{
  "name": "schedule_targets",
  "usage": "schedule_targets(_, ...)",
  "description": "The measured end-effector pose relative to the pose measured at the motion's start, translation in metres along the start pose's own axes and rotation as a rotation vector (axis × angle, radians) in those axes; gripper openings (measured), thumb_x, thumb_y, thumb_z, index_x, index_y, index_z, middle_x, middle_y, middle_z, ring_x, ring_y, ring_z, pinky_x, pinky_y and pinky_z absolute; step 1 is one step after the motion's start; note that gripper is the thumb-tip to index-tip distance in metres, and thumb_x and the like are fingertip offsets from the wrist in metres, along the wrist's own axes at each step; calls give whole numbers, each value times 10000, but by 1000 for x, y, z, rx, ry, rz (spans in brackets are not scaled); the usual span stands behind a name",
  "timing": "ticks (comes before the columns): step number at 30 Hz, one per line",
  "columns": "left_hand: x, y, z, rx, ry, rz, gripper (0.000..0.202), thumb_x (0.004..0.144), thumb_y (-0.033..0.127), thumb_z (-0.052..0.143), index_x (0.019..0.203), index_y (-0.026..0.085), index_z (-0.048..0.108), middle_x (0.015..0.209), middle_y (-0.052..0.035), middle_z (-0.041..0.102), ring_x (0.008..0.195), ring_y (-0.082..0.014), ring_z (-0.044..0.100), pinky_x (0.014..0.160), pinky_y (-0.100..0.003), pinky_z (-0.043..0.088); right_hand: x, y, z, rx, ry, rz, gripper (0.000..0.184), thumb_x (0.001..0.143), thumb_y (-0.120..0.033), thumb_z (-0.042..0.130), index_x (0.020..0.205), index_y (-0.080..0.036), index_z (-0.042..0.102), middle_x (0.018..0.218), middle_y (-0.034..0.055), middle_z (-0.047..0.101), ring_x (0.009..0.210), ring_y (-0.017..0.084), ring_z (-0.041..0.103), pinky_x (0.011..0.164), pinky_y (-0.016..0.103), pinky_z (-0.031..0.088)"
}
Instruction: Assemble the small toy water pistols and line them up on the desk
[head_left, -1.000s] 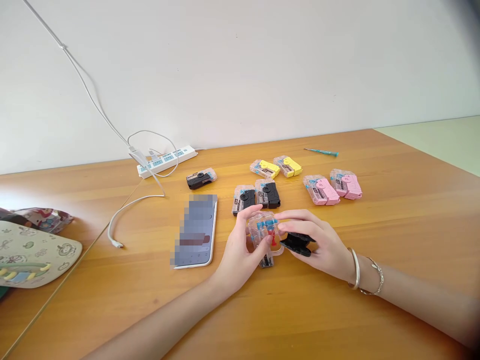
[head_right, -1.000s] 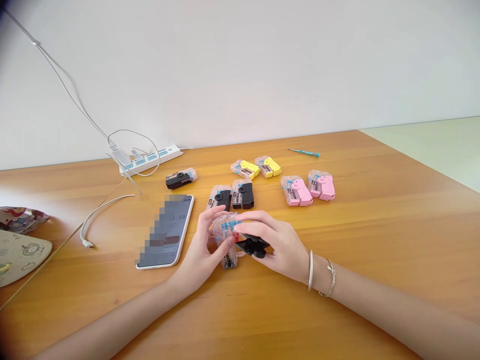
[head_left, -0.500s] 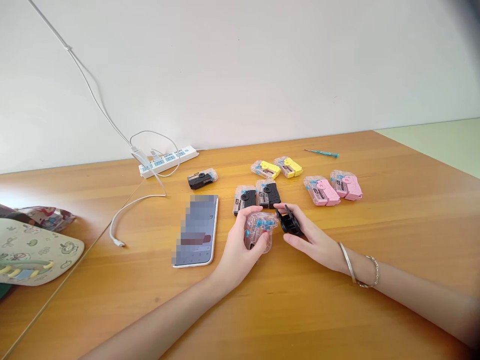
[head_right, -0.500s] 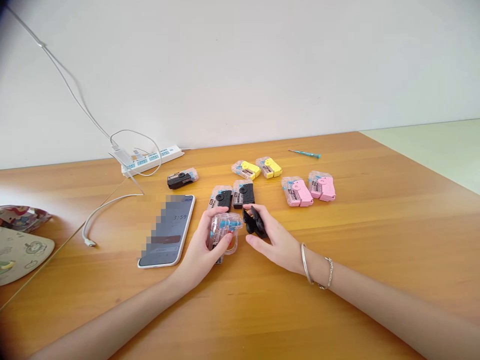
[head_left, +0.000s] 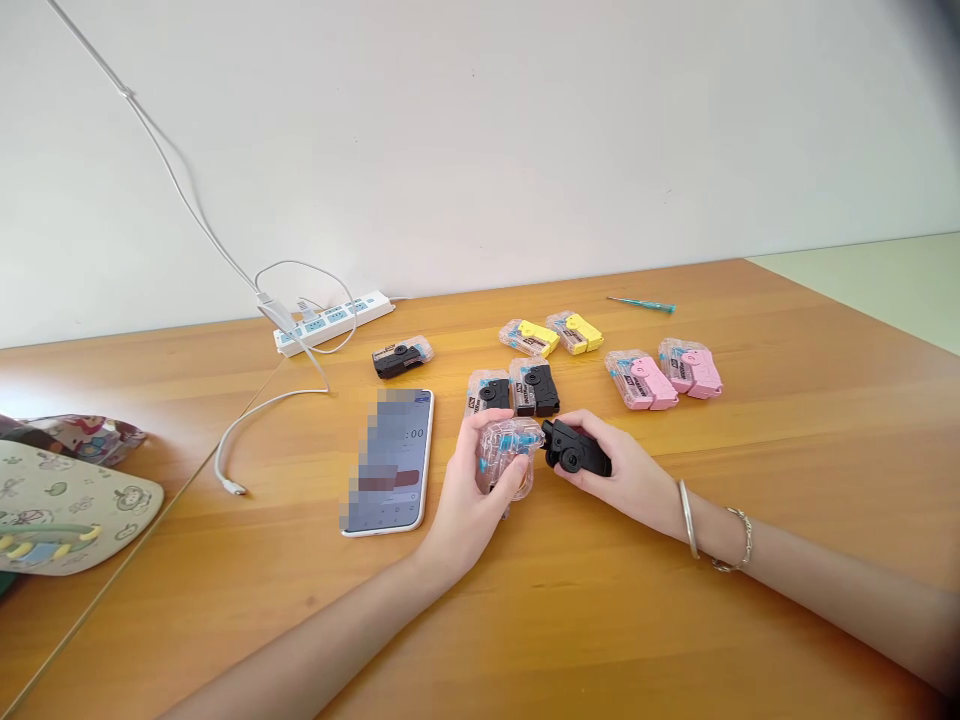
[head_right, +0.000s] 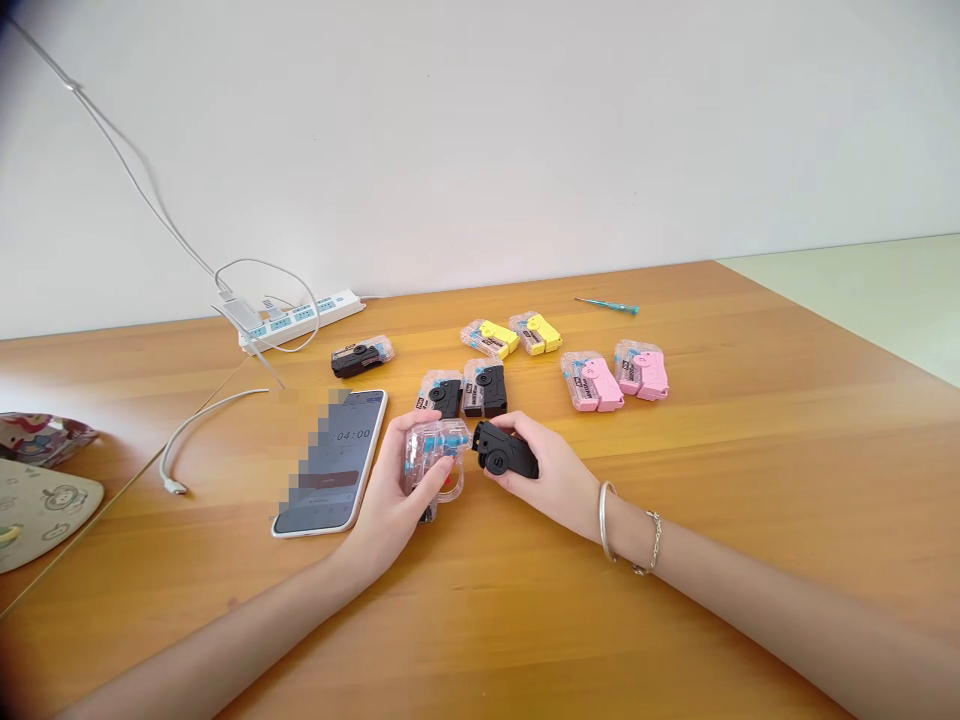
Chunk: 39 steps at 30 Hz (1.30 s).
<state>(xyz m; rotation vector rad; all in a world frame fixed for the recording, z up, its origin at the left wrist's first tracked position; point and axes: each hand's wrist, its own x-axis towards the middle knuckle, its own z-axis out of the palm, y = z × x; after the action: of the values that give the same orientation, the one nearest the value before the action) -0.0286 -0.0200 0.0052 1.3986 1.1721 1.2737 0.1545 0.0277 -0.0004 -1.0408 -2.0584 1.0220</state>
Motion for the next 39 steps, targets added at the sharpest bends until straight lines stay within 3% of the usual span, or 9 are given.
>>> schedule_targets(4, -1, 0, -2, 28, -35, 10, 282, 877, 175, 524, 1122, 267, 419, 958, 27, 589, 807, -103, 570, 725, -189, 470, -2, -3, 1, -10, -54, 14, 279, 743, -208, 577, 1000, -220, 469, 909, 19, 648, 785, 173, 628, 708, 291, 501)
schedule_targets(13, -4, -1, 0, 65, -193, -45, 276, 911, 249, 472, 1156, 277, 346, 961, 0, 573, 774, -132, 579, 667, -222, 481, -10, 0, 7, -153, -56, -6, 295, 734, -226, 544, 1005, -242, 429, 992, 42, 678, 847, 221, 673, 700, 332, 506)
schedule_targets(21, -6, 3, 0, 475, -196, -80, 315, 903, 315, 443, 1201, 268, 350, 741, 39, 580, 512, -137, 517, 522, -236, 387, -11, 0, 6, -130, -55, 1, 335, 729, -204, 553, 1036, -243, 423, 971, 39, 686, 846, 223, 677, 692, 321, 504)
schedule_targets(33, -6, 5, 0, 521, -206, -42, 268, 910, 321, 424, 1162, 249, 369, 744, 24, 609, 593, -174, 549, 573, -249, 387, -9, -5, 2, -57, -149, 5, 302, 734, -186, 562, 1000, -231, 427, 903, 32, 671, 751, 202, 643, 651, 300, 477)
schedule_targets(39, -6, 3, 0, 490, -218, -57, 277, 912, 315, 419, 1172, 246, 355, 706, 34, 590, 548, -163, 519, 536, -236, 371, -9, -9, 2, -39, -150, 42, 278, 745, -191, 558, 992, -225, 435, 891, 32, 663, 723, 194, 623, 632, 294, 463)
